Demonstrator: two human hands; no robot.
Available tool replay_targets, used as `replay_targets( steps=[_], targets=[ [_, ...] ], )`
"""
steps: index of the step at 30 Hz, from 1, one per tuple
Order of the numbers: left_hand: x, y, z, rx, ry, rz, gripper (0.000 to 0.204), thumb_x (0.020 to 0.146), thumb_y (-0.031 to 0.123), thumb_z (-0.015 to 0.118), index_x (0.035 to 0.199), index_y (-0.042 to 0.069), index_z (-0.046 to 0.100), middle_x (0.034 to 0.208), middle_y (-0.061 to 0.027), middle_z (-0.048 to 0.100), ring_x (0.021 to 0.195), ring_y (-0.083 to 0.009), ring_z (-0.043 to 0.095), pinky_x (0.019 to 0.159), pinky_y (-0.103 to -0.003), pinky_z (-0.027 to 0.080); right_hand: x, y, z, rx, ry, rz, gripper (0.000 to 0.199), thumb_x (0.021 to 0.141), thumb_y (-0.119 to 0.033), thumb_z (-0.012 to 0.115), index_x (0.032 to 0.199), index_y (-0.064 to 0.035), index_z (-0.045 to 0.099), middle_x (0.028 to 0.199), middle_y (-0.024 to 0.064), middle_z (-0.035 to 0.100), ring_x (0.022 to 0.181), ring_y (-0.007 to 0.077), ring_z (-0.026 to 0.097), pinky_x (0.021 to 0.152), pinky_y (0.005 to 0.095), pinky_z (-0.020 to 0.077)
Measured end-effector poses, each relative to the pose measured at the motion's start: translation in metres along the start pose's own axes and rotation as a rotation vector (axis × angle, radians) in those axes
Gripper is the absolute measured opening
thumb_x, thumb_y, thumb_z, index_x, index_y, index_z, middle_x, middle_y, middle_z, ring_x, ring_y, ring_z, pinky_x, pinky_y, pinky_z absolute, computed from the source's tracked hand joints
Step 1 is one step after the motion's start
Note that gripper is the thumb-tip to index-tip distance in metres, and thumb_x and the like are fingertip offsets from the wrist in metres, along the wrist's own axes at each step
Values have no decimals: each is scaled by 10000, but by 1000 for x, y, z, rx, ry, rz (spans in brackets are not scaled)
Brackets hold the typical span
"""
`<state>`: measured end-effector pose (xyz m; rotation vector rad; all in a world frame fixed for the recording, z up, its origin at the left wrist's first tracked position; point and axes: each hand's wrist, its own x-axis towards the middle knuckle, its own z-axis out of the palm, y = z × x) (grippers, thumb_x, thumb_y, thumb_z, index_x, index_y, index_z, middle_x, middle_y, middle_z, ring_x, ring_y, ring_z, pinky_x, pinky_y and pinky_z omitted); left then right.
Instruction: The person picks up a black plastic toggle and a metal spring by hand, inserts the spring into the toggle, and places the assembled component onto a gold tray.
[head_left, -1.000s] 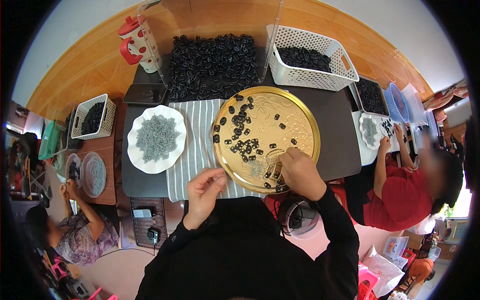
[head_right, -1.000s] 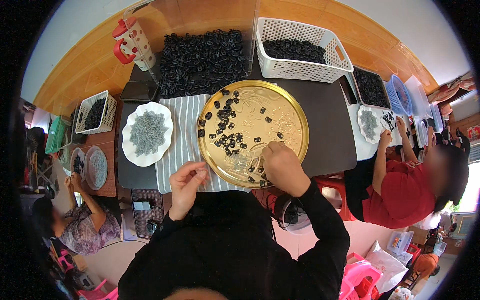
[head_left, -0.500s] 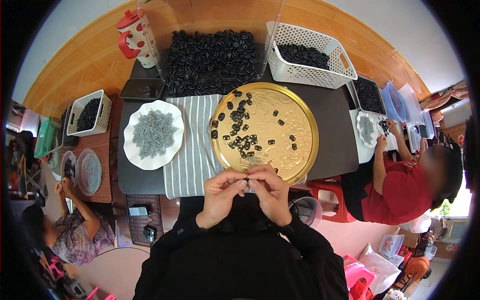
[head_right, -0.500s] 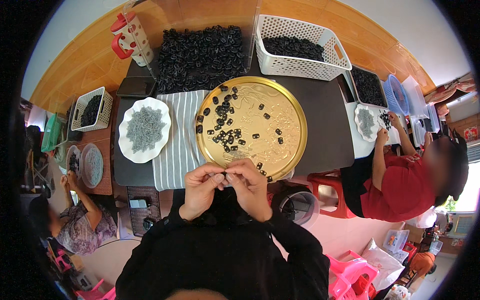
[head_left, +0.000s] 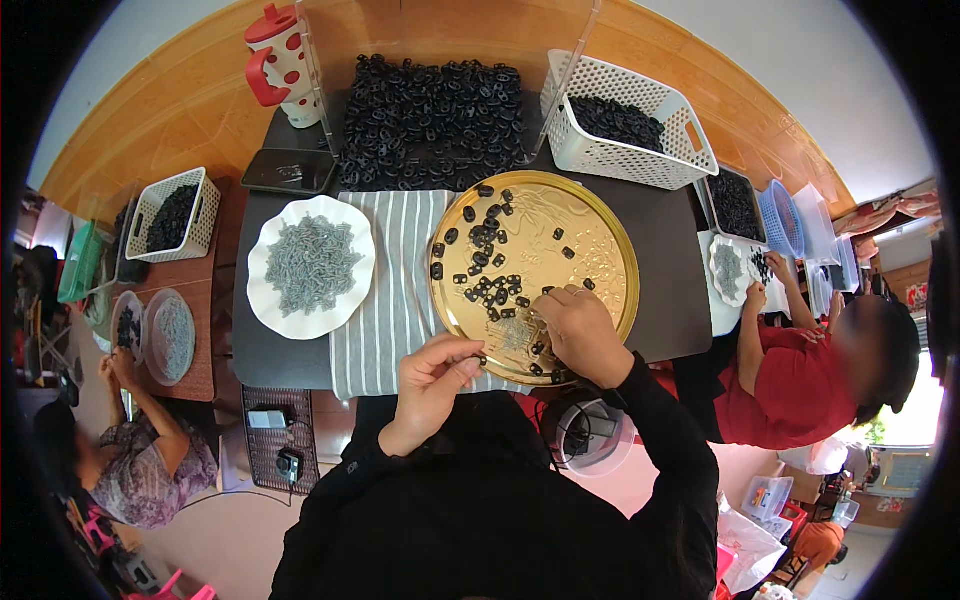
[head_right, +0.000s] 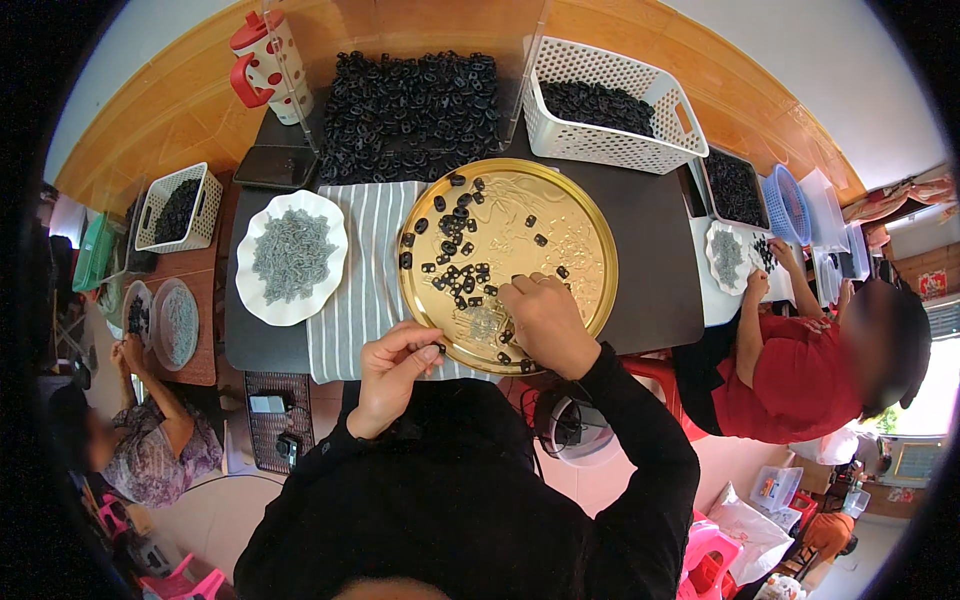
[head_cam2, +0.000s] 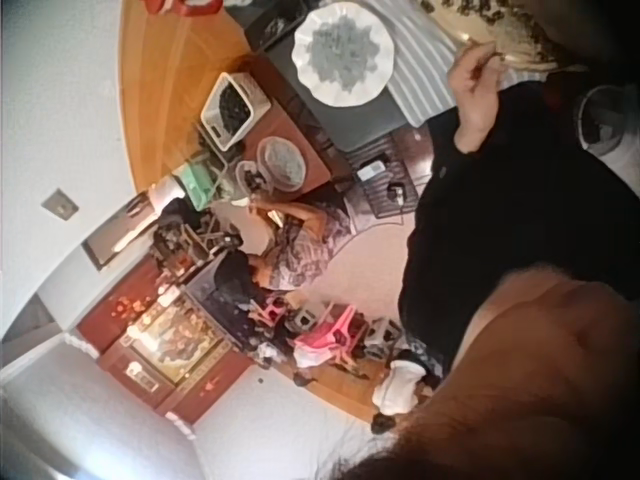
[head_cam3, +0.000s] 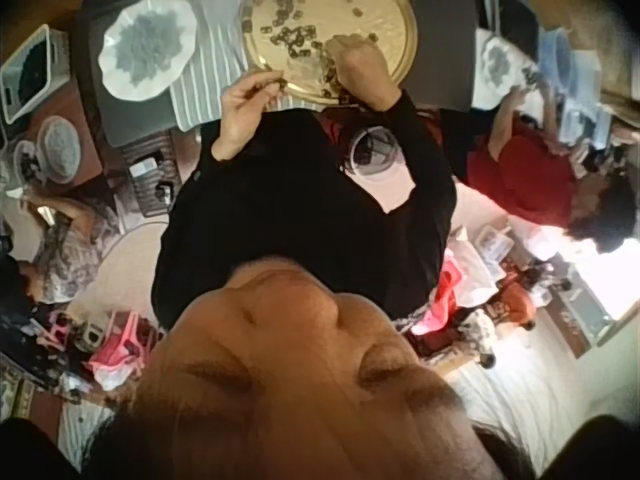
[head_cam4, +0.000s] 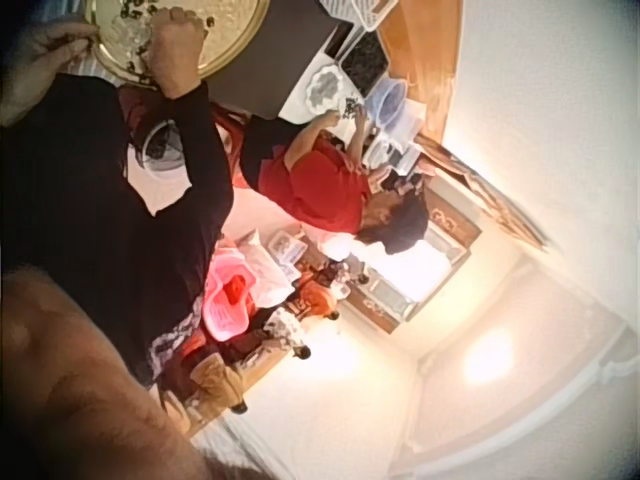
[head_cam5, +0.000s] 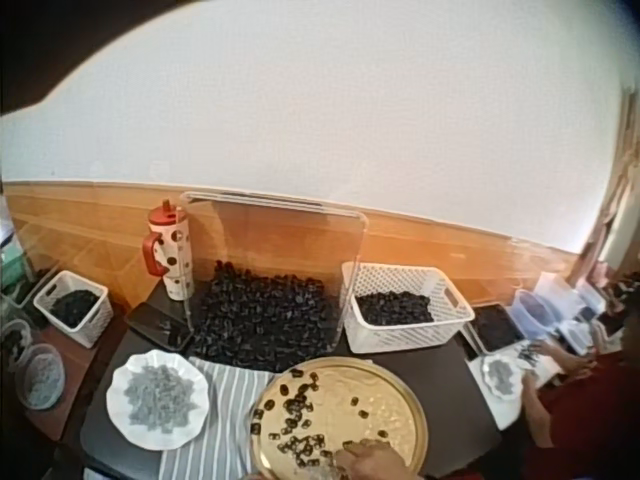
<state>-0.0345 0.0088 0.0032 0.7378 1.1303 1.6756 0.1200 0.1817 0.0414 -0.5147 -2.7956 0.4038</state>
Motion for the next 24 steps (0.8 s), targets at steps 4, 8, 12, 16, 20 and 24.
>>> replay_targets(
  steps=[4,8,12,16,20,24],
  targets=[
    [1,-4,-5,-53,-15,-28,186,864,-47,586,1038,-14,644,897,-58,580,736,-92,581,584,-197,448,6,-4,-1,-102,-50,-31,100,647,-31,563,741,-23,530,699,129,547,706,304,566,641,386,448],
    [1,-1,-6,-50,5,-53,175,859,-41,599,1024,-12,648,878,-49,582,723,-86,576,576,-194,444,12,-10,-2,-158,-88,-72,106,642,-29,565,742,-28,532,717,121,551,709,296,568,647,378,452],
    [1,-3,-7,-48,9,-46,176,857,-33,608,1026,-10,651,877,-46,583,721,-85,577,578,-191,444,14,-12,0,-226,-88,-140,70,689,-54,555,750,-29,528,732,123,519,684,294,550,639,370,447],
    [0,-1,-3,-66,18,-17,209,852,-74,580,1041,-21,652,901,-59,590,730,-100,595,592,-191,456,13,-9,2,-206,-129,-66,56,693,-12,548,748,-19,541,754,134,533,705,310,559,636,374,460],
    [-2,5,-2,-53,42,-24,215,854,-71,579,1050,-19,649,903,-58,584,740,-105,599,594,-193,458,0,-9,-11,74,-60,48,86,718,7,569,804,1,562,766,119,552,709,250,574,638,339,466],
    [-5,3,-4,-54,-5,-28,247,856,-79,566,1088,-17,625,915,-54,571,759,-99,580,618,-201,460,-13,-42,0,1005,32,332,57,844,9,582,901,17,579,797,48,554,747,108,537,686,228,431]
  ],
)
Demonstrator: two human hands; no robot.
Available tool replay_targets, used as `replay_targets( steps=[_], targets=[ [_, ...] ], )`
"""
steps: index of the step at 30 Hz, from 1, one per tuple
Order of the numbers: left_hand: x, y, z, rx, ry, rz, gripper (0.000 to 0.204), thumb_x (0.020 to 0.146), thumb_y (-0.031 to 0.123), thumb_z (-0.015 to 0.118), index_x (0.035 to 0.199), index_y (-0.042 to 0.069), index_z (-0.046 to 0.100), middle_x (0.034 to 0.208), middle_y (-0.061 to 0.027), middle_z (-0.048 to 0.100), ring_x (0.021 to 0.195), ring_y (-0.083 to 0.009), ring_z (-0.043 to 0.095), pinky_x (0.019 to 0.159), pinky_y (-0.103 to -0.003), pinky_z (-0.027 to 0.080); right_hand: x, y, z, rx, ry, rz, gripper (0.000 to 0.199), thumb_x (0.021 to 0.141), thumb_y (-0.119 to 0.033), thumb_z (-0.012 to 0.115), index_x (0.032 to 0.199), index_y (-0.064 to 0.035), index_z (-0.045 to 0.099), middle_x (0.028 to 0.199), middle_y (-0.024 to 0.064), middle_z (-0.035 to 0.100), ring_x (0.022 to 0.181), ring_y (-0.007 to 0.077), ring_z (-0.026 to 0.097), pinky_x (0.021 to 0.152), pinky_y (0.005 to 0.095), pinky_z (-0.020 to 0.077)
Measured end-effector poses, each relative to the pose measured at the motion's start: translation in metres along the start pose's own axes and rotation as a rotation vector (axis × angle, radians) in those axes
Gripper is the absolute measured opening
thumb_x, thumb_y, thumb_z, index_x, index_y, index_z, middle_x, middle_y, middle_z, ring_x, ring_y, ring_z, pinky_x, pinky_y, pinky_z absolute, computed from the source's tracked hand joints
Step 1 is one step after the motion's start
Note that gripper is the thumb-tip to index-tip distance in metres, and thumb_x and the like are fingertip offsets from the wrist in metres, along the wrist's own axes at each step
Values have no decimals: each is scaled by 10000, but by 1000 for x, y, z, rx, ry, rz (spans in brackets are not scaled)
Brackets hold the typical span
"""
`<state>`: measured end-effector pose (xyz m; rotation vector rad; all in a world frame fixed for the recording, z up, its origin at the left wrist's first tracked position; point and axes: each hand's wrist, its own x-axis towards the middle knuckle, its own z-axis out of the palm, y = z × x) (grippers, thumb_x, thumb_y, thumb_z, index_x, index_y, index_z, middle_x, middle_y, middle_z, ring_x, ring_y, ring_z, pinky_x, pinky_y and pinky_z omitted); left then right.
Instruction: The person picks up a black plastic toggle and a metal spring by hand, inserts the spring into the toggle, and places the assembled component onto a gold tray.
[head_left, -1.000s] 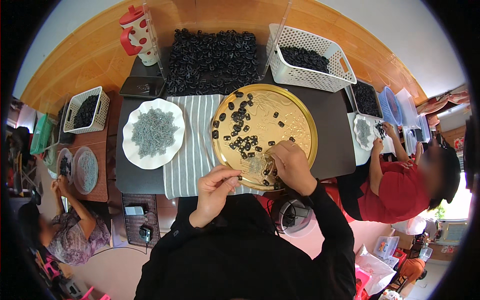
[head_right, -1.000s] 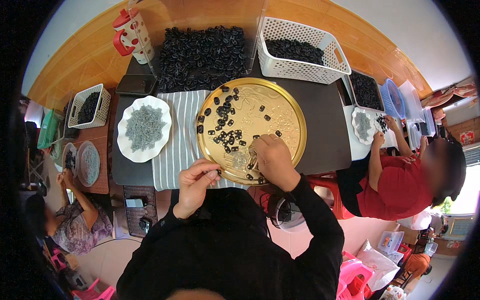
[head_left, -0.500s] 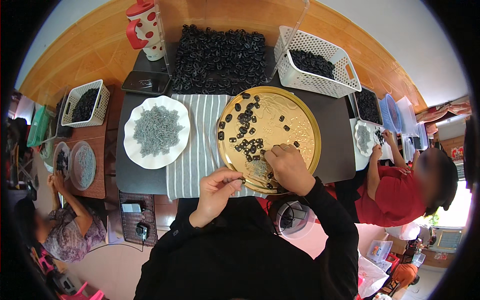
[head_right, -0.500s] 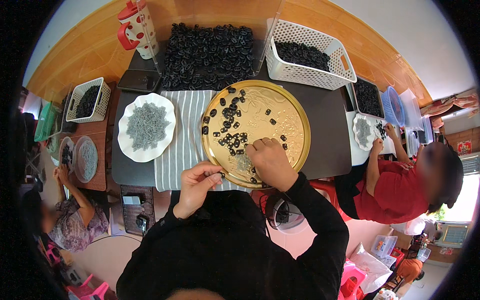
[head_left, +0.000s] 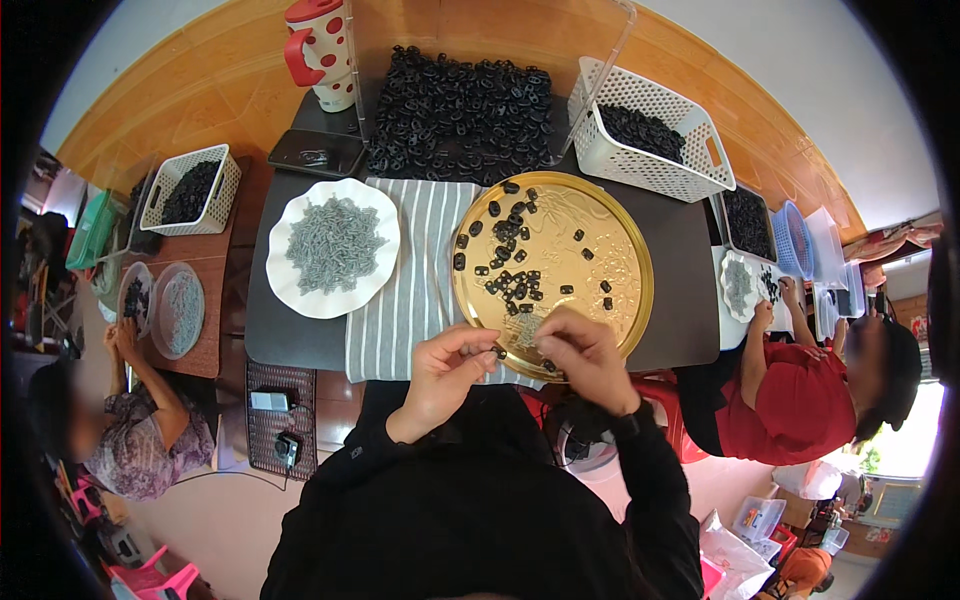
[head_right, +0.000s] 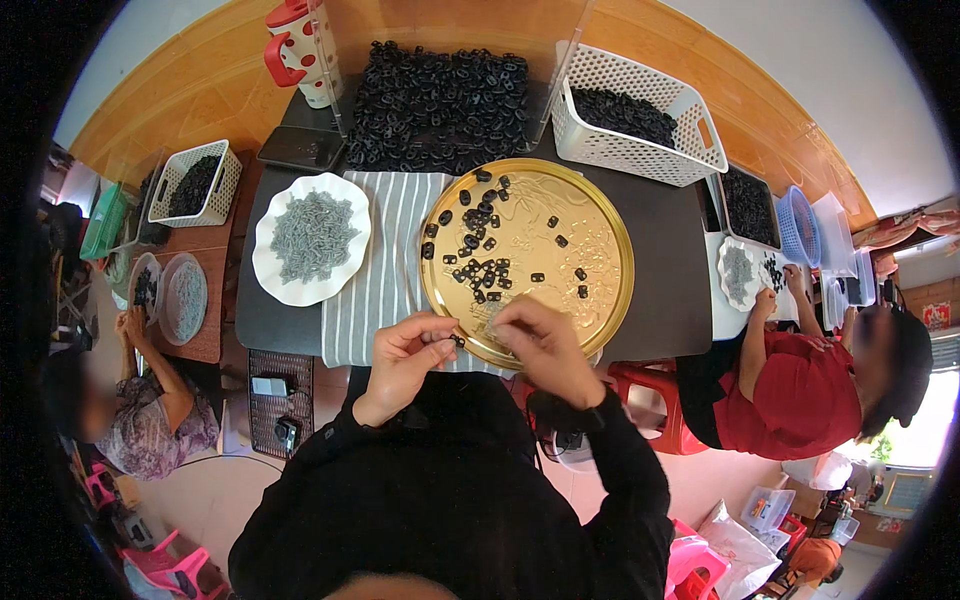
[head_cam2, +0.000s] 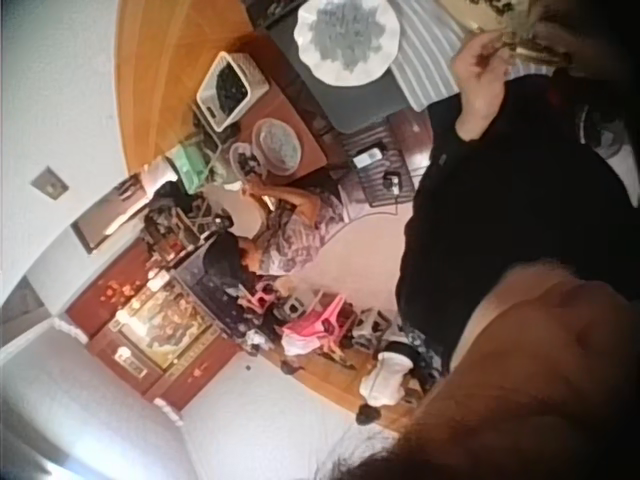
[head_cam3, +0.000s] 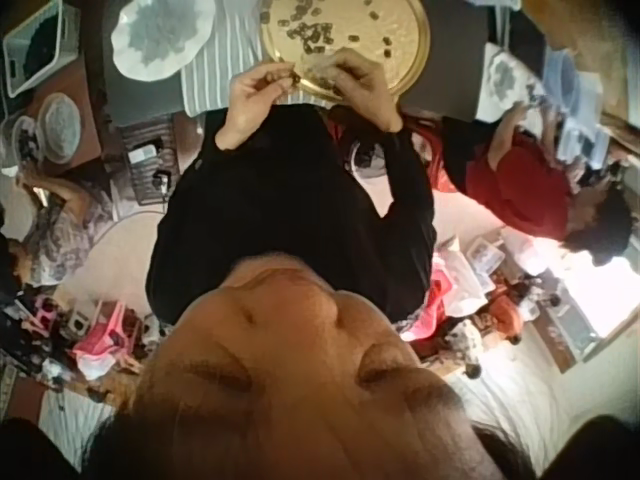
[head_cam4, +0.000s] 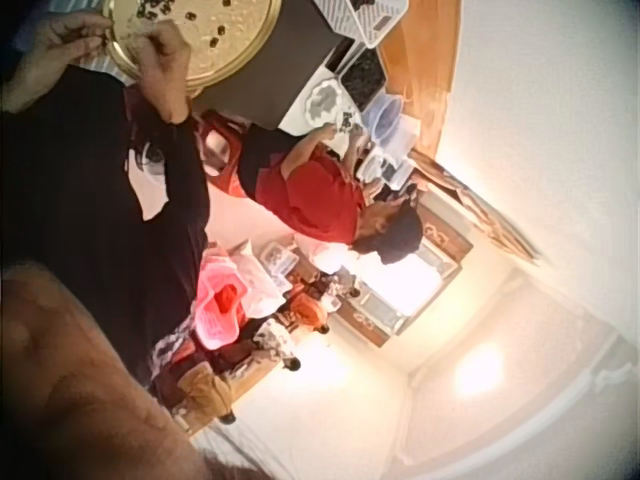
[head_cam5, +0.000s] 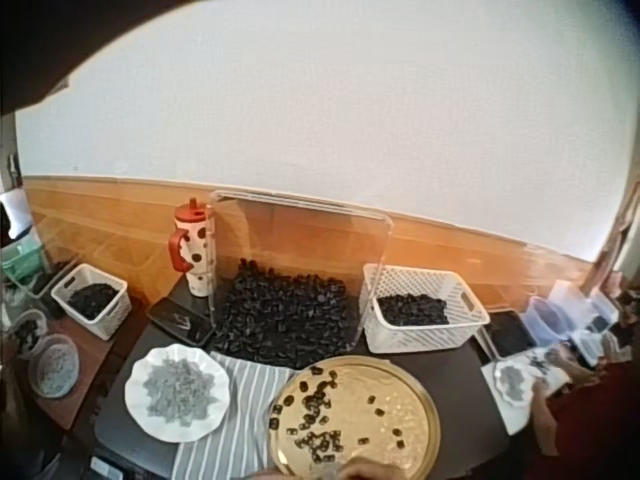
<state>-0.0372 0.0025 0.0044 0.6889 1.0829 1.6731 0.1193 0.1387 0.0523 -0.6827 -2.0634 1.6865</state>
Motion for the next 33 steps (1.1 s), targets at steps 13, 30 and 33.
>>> replay_targets(
  steps=[13,30,33],
  targets=[
    [-5,5,9,99,-46,113,283,852,-73,569,1128,-19,601,895,-44,558,747,-81,540,594,-196,439,-6,8,35,-77,5,-118,61,842,40,544,891,5,558,759,110,542,667,212,544,613,284,425],
    [-11,0,13,66,20,128,256,845,-83,579,1091,-14,604,874,-28,590,732,-63,540,592,-185,441,-7,9,35,-347,-55,-245,48,850,-6,551,889,12,532,724,165,528,645,359,550,580,387,433],
    [-7,0,12,60,-9,130,259,845,-85,576,1093,-16,603,876,-30,580,732,-64,538,592,-185,438,-5,8,32,-331,-57,-201,86,852,-32,564,924,12,551,729,164,540,641,351,558,580,380,441]
  ],
)
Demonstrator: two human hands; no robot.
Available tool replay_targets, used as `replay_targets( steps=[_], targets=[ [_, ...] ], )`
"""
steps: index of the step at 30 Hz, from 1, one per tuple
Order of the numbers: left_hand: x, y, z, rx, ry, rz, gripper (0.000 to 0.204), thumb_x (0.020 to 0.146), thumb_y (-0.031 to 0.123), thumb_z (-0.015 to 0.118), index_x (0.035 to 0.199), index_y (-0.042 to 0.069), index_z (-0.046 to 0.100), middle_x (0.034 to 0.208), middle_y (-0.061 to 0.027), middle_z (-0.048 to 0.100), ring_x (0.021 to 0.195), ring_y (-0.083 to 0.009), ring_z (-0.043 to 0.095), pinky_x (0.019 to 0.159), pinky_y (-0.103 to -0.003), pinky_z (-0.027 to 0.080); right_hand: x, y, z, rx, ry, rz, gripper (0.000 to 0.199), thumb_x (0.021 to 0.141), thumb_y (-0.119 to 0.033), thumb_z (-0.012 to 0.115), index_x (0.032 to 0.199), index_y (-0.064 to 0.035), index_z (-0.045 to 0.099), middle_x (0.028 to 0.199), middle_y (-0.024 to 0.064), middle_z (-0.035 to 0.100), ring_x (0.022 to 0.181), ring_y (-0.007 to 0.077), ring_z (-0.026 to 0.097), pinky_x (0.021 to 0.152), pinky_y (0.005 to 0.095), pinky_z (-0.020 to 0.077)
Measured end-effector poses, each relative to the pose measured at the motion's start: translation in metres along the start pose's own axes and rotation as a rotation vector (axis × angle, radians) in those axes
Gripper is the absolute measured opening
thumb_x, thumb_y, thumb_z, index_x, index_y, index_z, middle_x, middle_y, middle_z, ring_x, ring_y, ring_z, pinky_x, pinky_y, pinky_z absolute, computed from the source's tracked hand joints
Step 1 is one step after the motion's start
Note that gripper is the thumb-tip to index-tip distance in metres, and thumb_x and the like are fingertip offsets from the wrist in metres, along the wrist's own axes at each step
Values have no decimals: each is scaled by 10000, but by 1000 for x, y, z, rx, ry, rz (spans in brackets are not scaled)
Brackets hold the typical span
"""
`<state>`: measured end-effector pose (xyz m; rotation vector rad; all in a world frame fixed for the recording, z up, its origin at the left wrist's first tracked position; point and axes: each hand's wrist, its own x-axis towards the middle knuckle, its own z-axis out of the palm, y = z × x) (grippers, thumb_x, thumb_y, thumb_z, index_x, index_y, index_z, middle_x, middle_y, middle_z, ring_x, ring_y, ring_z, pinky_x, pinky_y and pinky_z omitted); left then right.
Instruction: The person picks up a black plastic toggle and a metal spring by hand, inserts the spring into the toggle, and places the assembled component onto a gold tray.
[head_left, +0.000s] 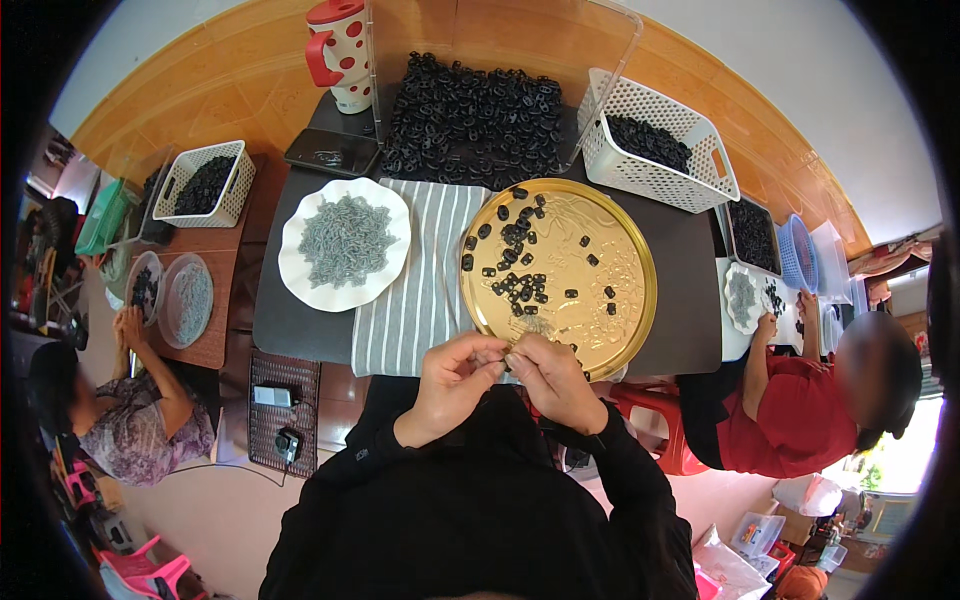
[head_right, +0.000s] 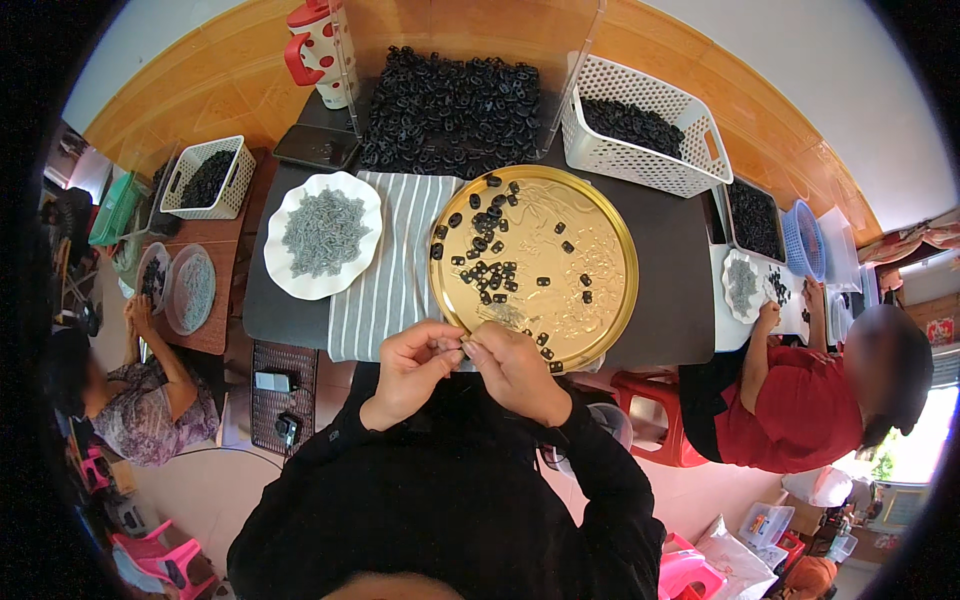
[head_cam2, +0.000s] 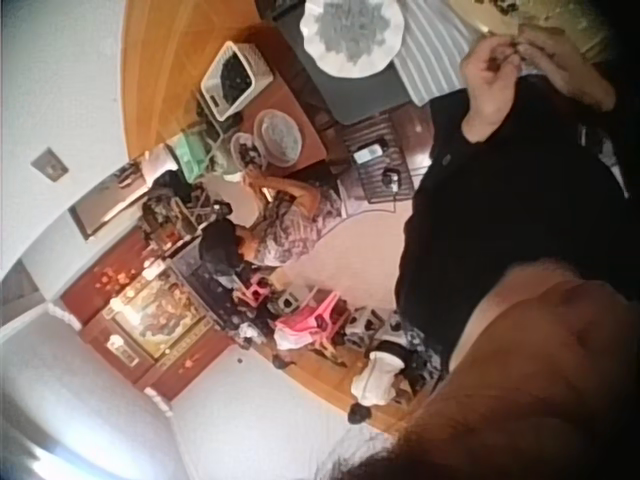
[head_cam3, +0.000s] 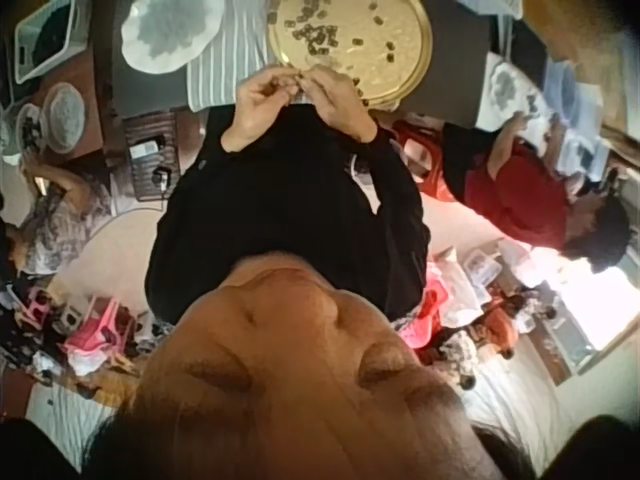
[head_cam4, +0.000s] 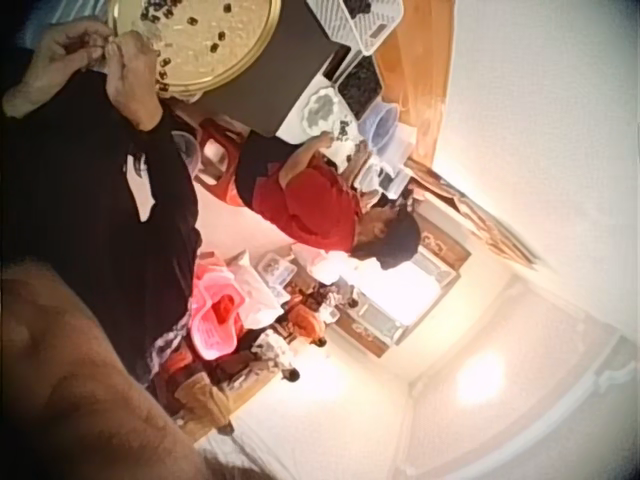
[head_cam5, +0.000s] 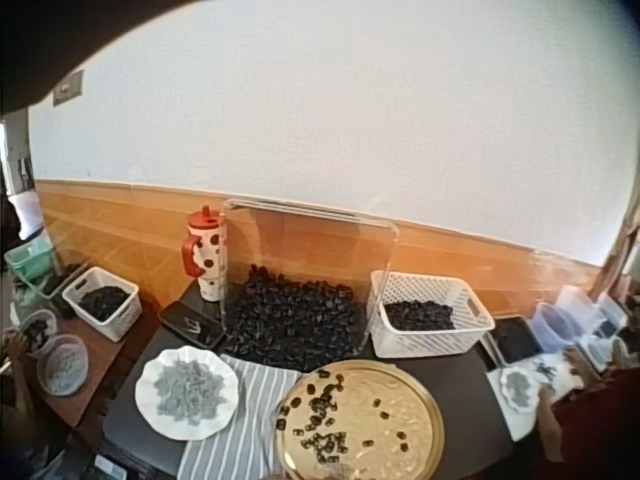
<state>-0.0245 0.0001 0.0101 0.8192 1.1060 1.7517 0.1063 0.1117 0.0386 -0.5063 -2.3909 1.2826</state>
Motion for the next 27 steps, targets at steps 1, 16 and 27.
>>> replay_targets(
  steps=[1,16,27],
  targets=[
    [1,0,0,-15,-23,-16,260,846,-85,575,1096,-17,601,876,-31,576,732,-65,538,591,-185,437,1,-1,-4,58,-18,11,109,849,-45,574,942,11,560,740,165,547,645,345,564,587,375,447],
    [0,1,-18,-76,45,-114,232,854,-51,585,1078,-2,623,840,-13,592,710,-60,546,583,-188,428,61,33,-39,-753,-96,-201,71,692,-29,572,743,-28,621,770,170,510,727,344,561,658,401,476],
    [-1,-1,-19,-81,48,-109,223,852,-60,580,1064,-12,626,838,-17,597,702,-64,544,579,-190,429,55,37,-36,-785,-152,-195,169,686,-51,599,826,30,551,828,190,529,778,344,559,691,400,484]
  ],
)
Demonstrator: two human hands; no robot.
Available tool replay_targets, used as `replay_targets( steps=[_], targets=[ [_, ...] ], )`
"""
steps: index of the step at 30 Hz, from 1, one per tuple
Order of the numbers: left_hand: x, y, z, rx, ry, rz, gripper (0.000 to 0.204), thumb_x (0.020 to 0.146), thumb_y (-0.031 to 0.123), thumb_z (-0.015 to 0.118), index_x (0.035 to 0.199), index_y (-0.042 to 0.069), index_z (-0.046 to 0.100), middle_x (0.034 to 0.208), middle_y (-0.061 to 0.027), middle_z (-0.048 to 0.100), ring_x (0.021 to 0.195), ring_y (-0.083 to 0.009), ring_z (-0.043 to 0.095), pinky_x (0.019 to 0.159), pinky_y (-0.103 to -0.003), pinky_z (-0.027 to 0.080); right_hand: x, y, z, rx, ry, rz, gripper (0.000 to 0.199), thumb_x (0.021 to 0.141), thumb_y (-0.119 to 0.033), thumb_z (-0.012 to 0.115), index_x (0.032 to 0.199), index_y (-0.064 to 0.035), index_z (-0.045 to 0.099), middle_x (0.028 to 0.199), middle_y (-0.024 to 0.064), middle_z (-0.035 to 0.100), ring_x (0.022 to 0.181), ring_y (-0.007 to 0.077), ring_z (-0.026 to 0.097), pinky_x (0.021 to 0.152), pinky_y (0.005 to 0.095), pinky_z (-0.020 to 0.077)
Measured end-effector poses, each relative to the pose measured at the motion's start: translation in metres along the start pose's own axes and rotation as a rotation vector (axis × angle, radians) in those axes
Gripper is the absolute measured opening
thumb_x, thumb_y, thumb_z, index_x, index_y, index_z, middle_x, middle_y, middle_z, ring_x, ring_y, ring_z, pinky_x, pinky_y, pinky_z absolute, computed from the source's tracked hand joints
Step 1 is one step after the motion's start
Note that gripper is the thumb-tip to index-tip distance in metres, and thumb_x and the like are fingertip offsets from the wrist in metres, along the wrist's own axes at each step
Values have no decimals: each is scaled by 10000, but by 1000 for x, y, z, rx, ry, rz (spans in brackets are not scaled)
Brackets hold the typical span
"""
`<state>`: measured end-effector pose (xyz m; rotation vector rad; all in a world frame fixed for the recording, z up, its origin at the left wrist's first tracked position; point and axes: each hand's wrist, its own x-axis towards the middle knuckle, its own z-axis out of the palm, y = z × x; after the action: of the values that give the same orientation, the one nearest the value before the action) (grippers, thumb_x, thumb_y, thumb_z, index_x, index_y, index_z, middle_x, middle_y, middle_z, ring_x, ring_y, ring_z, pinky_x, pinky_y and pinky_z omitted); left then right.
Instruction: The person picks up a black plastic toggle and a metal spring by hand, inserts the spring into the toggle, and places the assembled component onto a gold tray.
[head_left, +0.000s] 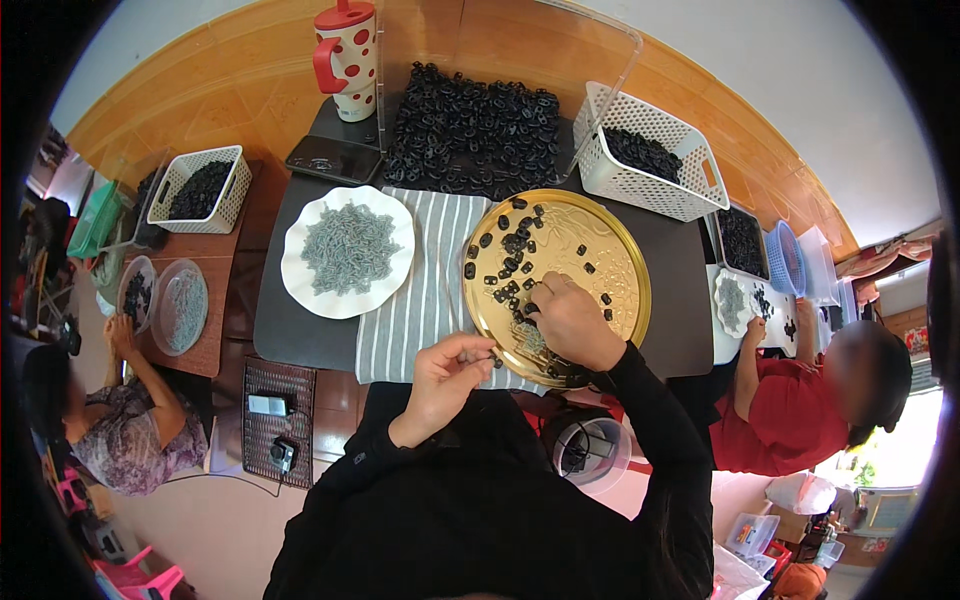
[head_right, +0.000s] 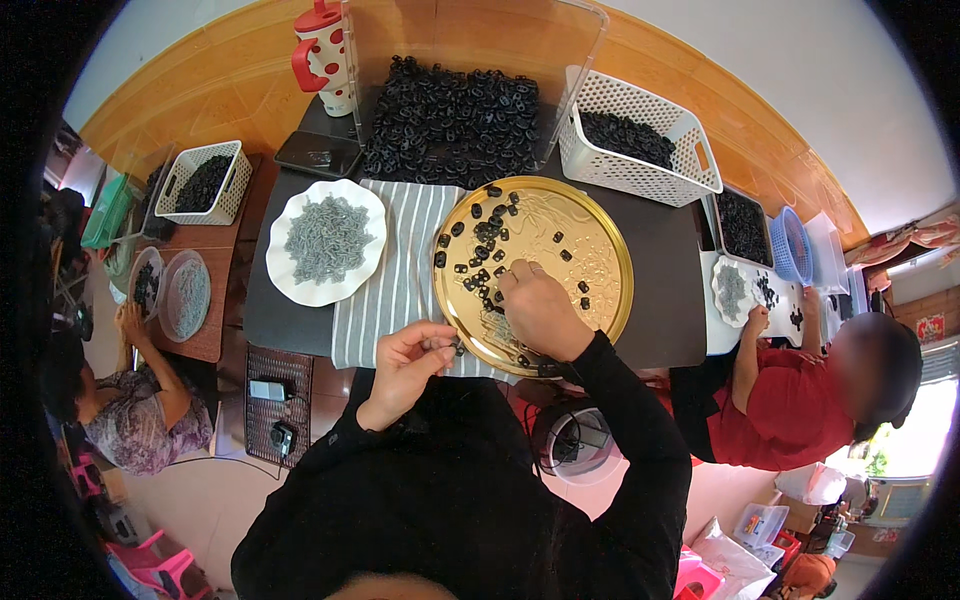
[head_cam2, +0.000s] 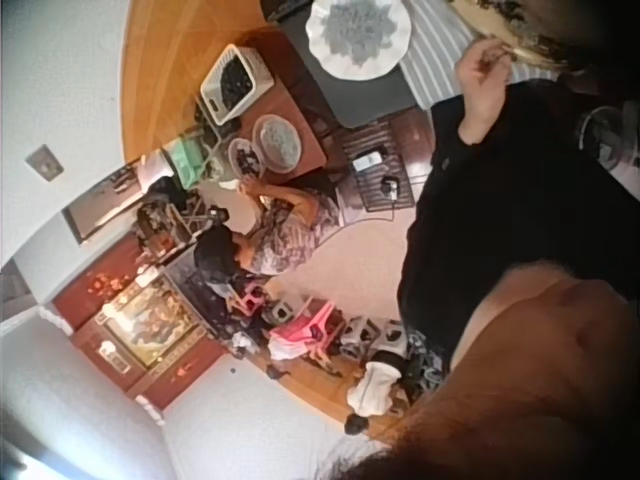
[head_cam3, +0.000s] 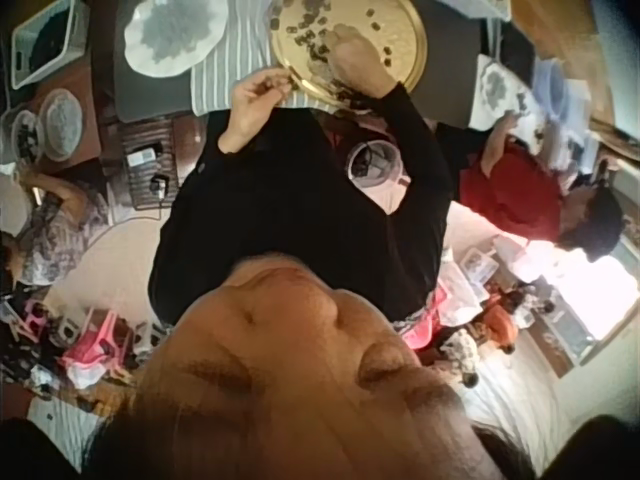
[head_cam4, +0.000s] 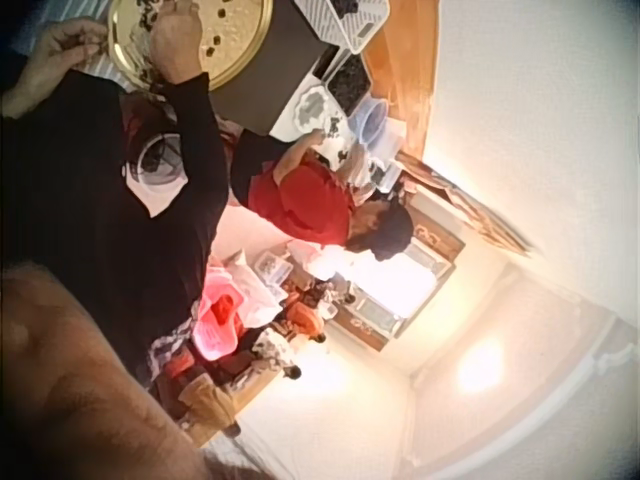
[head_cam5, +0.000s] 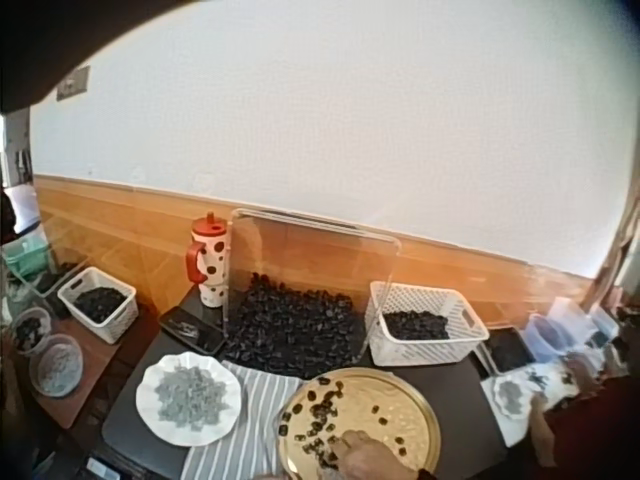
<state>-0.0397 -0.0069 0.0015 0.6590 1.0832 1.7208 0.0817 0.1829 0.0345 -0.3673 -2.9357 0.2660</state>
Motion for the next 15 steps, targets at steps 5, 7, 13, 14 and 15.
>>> replay_targets(
  steps=[5,7,13,14,15],
  targets=[
    [-1,-1,4,27,-14,0,214,853,-59,579,1057,-16,628,828,-20,602,687,-67,544,571,-191,430,-5,9,-3,280,2,60,176,679,-51,627,825,9,548,769,171,540,714,341,573,626,399,475],
    [-3,-2,2,9,-17,-11,245,844,-75,571,1074,-4,615,859,-23,611,715,-62,545,585,-193,431,-10,11,-4,473,147,209,145,691,-37,604,819,-4,547,721,165,545,633,339,569,567,406,455],
    [-3,-2,0,23,8,-9,247,847,-83,561,1075,-6,618,857,-30,617,709,-66,551,580,-195,434,-37,24,-32,396,99,358,151,692,-25,588,839,9,597,743,183,580,617,334,580,558,389,457],
    [-2,-2,1,23,5,-11,247,847,-83,561,1075,-6,618,857,-30,617,709,-66,551,580,-195,434,-42,28,-29,390,30,367,155,692,-27,589,840,13,611,752,188,587,628,335,586,567,384,463],
    [-1,-3,1,21,-12,-7,245,846,-81,564,1074,-7,618,858,-33,619,707,-66,552,579,-194,433,-48,30,-23,440,26,368,151,690,-13,583,831,19,627,758,195,597,646,336,595,596,370,474]
  ],
)
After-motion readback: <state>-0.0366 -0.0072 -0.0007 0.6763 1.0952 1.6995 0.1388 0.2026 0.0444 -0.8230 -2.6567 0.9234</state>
